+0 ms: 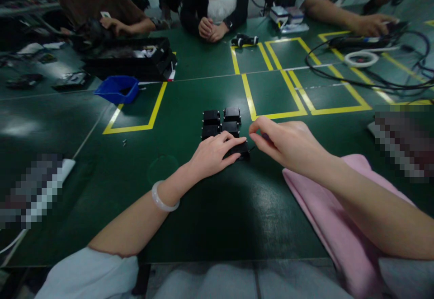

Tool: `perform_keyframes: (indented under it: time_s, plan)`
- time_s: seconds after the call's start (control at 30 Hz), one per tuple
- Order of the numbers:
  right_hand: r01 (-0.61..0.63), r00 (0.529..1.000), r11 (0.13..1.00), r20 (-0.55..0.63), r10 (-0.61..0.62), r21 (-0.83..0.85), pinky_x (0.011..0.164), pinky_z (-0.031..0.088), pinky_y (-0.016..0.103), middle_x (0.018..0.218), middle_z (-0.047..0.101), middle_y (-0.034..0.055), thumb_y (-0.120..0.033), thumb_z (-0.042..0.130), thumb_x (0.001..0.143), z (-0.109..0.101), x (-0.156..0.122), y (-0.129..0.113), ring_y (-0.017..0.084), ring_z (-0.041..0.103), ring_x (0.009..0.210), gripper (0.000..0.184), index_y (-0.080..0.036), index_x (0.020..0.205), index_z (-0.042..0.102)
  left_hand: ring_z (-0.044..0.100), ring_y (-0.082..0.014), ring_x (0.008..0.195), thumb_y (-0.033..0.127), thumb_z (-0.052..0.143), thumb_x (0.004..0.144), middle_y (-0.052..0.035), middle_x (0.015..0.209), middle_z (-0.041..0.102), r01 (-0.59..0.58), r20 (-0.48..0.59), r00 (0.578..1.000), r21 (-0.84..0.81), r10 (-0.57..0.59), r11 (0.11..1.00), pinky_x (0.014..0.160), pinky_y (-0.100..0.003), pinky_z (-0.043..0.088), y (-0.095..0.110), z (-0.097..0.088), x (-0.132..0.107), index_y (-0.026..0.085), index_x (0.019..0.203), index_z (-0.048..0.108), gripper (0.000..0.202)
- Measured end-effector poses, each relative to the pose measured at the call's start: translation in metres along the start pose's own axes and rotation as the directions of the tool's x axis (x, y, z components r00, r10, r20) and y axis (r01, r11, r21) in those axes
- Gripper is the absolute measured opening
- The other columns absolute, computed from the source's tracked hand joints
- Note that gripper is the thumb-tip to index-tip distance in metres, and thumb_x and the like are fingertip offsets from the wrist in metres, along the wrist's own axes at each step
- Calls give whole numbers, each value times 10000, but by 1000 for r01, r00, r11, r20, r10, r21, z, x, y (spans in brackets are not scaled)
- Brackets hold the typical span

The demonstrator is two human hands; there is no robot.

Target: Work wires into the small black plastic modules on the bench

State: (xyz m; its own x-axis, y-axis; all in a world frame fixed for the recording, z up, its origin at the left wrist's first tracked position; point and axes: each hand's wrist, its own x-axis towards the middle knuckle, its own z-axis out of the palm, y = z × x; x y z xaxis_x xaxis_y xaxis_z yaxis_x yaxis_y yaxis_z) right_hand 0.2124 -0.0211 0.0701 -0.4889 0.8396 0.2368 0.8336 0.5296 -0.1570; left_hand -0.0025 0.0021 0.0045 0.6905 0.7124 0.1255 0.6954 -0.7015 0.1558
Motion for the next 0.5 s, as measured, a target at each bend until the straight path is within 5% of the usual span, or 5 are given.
perform_keyframes:
  time_s: [0.17, 0.37, 0.5]
  plan:
    - [-8, 1000, 998, 1, 8, 69, 541, 285, 239, 705, 643, -11, -267, 399, 915, -2, 0, -1, 140, 578, 577, 248, -176, 1120, 505, 598, -175, 888, 406, 439, 961, -45, 1184, 554, 0, 2, 1000, 12, 0, 1000, 753, -305, 482, 1, 0, 0, 289, 1373, 434, 428]
    - [1, 1000, 1000, 5, -1, 18, 524, 258, 242, 636, 612, -9, -389, 345, 964, -2, 0, -2, 142, 555, 540, 291, -183, 1004, 548, 598, -178, 901, 406, 452, 959, -38, 1201, 553, 3, 4, 1000, -4, -3, 1000, 762, -304, 476, 0, 0, 0, 292, 1377, 427, 434]
    - [-14, 999, 1000, -42, 14, -5, 509, 247, 239, 643, 597, -20, -294, 349, 947, 0, 0, -3, 127, 508, 495, 255, -177, 1080, 533, 595, -170, 878, 415, 438, 963, -41, 1193, 555, 6, 16, 1000, 1, -6, 1000, 749, -296, 471, 1, -1, 0, 296, 1378, 431, 432]
